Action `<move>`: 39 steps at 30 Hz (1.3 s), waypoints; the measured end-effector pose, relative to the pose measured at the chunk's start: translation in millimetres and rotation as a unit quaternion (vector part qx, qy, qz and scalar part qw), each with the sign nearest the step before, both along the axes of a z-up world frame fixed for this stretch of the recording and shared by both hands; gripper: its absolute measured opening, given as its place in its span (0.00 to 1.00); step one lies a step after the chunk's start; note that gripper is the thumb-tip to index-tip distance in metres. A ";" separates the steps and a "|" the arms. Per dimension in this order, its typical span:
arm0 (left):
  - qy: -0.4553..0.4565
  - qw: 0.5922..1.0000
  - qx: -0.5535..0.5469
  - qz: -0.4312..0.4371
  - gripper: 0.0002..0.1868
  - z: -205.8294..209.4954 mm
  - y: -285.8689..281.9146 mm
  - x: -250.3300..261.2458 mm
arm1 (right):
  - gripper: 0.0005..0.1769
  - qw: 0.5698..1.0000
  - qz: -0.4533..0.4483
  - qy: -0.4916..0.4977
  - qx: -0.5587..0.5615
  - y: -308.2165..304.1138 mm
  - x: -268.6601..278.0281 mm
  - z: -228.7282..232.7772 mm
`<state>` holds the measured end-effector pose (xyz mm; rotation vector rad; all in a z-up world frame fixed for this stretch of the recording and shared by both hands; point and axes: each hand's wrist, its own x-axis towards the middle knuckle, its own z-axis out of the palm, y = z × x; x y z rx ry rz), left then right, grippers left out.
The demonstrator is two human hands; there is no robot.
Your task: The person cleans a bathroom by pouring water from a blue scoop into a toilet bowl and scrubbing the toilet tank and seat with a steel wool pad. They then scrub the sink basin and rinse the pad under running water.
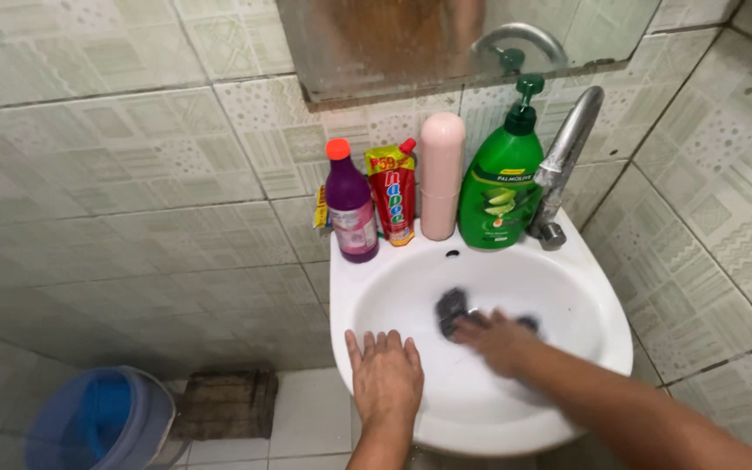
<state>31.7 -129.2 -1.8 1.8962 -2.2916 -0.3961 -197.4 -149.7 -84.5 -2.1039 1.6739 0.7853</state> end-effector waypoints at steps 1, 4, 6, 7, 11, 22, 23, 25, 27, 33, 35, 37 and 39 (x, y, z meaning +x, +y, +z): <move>-0.012 1.000 -0.003 -0.003 0.21 0.9 0.6 -0.4 | 0.37 0.998 -0.042 0.017 -0.048 2.7 -10.1 8.9; -0.051 0.998 0.016 -0.015 0.20 -3.2 -0.1 -2.7 | 0.36 0.976 0.073 0.203 0.024 8.9 -39.3 32.9; -0.066 0.997 0.020 -0.024 0.21 -13.7 -0.3 -2.9 | 0.35 0.966 0.095 0.242 0.015 20.4 -54.2 35.5; -0.068 0.997 0.013 -0.029 0.21 -20.5 -2.8 -4.7 | 0.36 0.968 0.049 0.246 -0.001 17.8 -57.9 32.7; -0.152 0.987 -0.002 -0.047 0.25 -39.1 -8.7 -8.6 | 0.23 0.960 0.013 0.265 -0.091 45.8 -66.3 40.1; 0.296 0.954 -0.057 0.008 0.23 -38.8 35.8 2.1 | 0.26 0.929 -0.106 -0.355 -0.010 71.4 42.3 58.5; 0.345 0.936 -0.059 0.037 0.23 -42.0 38.7 8.8 | 0.27 0.898 -0.075 -0.432 -0.043 70.5 60.3 53.4; 0.477 0.872 -0.049 0.095 0.23 -43.3 46.1 19.6 | 0.25 0.874 -0.031 -0.466 -0.135 71.6 93.4 50.8; 0.558 0.811 -0.061 0.165 0.23 -41.1 56.0 33.8 | 0.31 0.873 0.021 -0.416 -0.255 77.0 122.7 53.3; 0.452 0.831 -0.071 0.316 0.23 -52.0 61.0 78.3 | 0.37 0.918 0.050 -0.246 -0.306 63.1 176.6 81.0; 0.423 0.843 -0.056 0.326 0.23 -64.1 60.8 89.6 | 0.40 0.923 0.074 -0.197 -0.323 53.5 194.0 84.1; 0.403 0.854 -0.066 0.321 0.22 -72.2 68.2 99.6 | 0.44 0.926 0.090 -0.137 -0.341 44.5 203.9 81.1; 0.431 0.838 -0.067 0.327 0.21 -71.3 79.4 116.9 | 0.41 0.917 0.065 -0.174 -0.353 36.2 211.5 70.3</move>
